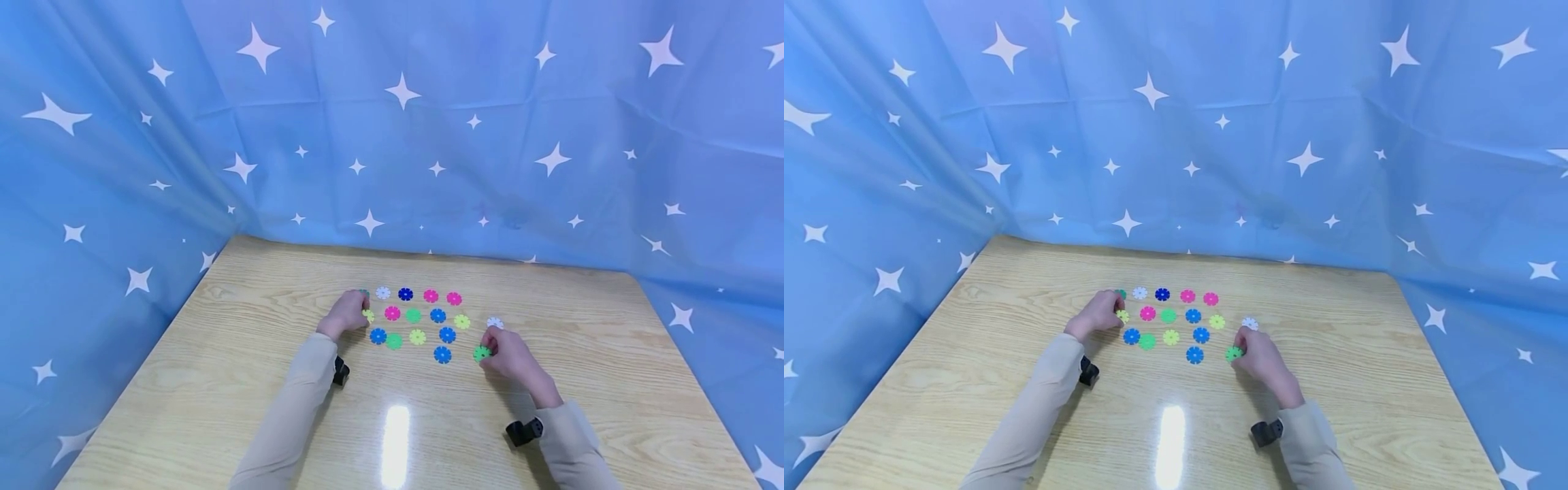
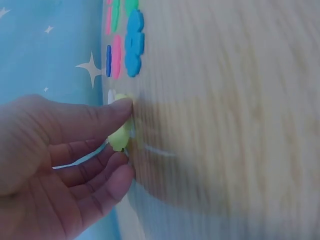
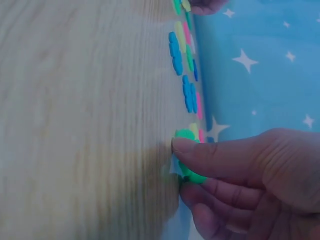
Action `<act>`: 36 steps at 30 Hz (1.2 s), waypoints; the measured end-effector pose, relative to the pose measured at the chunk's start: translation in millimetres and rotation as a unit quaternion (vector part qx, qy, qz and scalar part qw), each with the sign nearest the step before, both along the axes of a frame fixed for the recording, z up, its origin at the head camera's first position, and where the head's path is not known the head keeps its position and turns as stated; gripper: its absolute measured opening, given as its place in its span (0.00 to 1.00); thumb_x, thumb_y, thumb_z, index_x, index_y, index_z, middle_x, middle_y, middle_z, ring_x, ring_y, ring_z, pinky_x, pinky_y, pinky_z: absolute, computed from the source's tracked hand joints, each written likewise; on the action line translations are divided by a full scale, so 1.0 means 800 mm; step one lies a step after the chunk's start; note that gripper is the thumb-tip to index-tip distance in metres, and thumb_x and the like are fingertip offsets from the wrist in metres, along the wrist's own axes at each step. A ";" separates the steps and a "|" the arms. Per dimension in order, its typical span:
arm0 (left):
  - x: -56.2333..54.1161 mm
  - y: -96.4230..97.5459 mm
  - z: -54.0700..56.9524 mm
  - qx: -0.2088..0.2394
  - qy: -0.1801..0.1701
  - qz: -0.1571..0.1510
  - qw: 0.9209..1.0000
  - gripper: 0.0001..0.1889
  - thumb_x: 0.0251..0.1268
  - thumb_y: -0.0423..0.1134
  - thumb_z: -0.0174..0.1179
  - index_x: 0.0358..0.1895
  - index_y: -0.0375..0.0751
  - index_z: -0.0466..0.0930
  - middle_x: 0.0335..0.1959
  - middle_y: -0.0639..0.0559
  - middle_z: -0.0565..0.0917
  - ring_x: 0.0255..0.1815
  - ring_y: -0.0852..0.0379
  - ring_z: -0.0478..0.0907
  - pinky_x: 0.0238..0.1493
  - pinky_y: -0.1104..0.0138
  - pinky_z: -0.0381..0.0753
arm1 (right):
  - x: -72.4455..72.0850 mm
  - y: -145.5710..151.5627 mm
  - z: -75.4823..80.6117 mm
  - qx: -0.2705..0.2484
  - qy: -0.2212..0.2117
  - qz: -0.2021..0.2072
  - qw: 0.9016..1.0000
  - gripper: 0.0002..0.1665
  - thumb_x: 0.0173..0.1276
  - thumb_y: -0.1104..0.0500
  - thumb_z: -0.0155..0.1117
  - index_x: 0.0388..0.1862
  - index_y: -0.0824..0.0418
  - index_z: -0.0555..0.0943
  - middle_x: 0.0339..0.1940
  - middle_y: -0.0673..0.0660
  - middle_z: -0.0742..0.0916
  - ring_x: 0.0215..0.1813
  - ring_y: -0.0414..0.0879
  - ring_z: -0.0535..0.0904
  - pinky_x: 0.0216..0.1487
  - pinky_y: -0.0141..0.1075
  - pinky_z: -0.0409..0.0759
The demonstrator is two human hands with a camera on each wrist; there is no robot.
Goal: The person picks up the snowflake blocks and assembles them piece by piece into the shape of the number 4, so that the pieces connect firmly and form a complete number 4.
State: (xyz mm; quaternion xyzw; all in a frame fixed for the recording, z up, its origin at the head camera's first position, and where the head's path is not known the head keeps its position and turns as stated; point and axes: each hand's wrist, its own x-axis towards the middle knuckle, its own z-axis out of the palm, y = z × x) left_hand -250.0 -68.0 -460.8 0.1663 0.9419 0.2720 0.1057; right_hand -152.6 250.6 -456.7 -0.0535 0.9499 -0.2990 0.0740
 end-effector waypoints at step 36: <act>0.035 0.006 0.005 0.363 -0.189 0.069 0.910 0.09 0.60 0.25 0.59 0.43 0.22 0.77 0.29 0.46 0.78 0.24 0.60 0.78 0.35 0.65 0.85 | -0.006 -0.049 0.003 -0.228 0.131 -0.016 0.965 0.04 0.57 0.69 0.68 0.31 0.66 0.81 0.27 0.59 0.86 0.28 0.39 0.78 0.28 0.27 0.78</act>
